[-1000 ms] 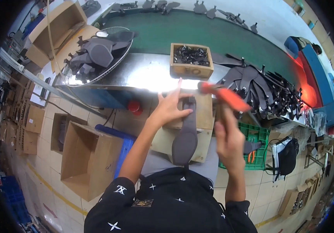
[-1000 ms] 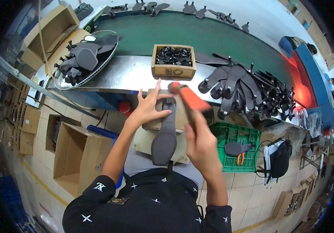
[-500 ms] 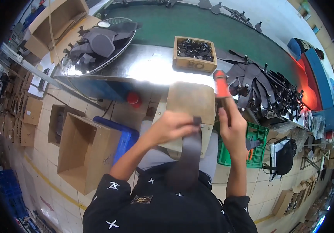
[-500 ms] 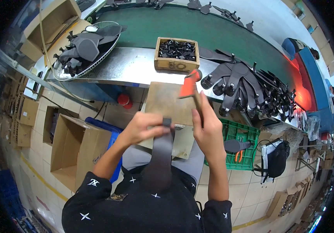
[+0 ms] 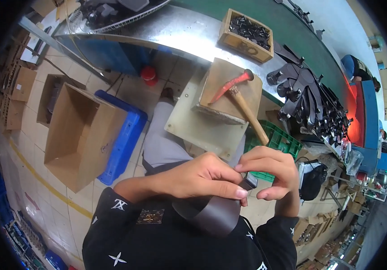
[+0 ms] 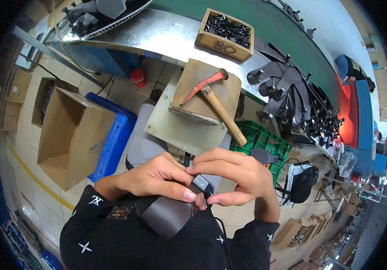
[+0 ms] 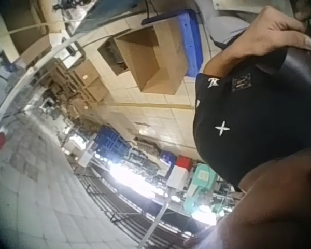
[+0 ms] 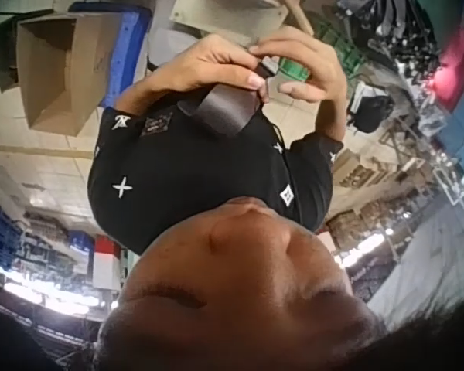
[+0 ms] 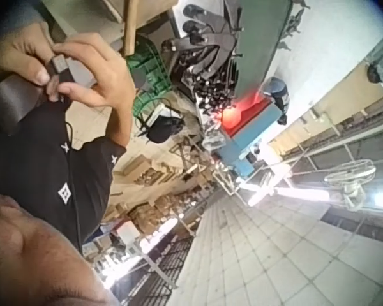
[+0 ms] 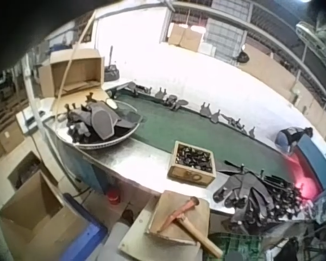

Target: Assembling shoe components by attaching metal pieces to the sole using a hammer and cutting excess material.

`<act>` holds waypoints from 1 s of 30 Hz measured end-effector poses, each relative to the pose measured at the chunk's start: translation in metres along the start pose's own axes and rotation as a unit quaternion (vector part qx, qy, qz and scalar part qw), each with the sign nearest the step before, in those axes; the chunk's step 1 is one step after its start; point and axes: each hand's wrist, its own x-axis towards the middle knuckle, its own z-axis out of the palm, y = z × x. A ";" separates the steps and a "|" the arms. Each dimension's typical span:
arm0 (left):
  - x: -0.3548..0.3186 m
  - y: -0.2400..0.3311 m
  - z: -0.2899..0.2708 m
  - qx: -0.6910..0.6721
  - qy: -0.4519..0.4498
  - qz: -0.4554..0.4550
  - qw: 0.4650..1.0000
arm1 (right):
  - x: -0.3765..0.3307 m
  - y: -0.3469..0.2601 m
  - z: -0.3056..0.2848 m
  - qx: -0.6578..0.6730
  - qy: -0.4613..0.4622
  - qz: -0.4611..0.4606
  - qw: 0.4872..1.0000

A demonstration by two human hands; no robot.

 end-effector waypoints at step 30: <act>0.038 0.200 -0.280 0.621 0.700 0.215 0.279 | -0.232 0.128 0.119 0.194 0.693 0.263 0.643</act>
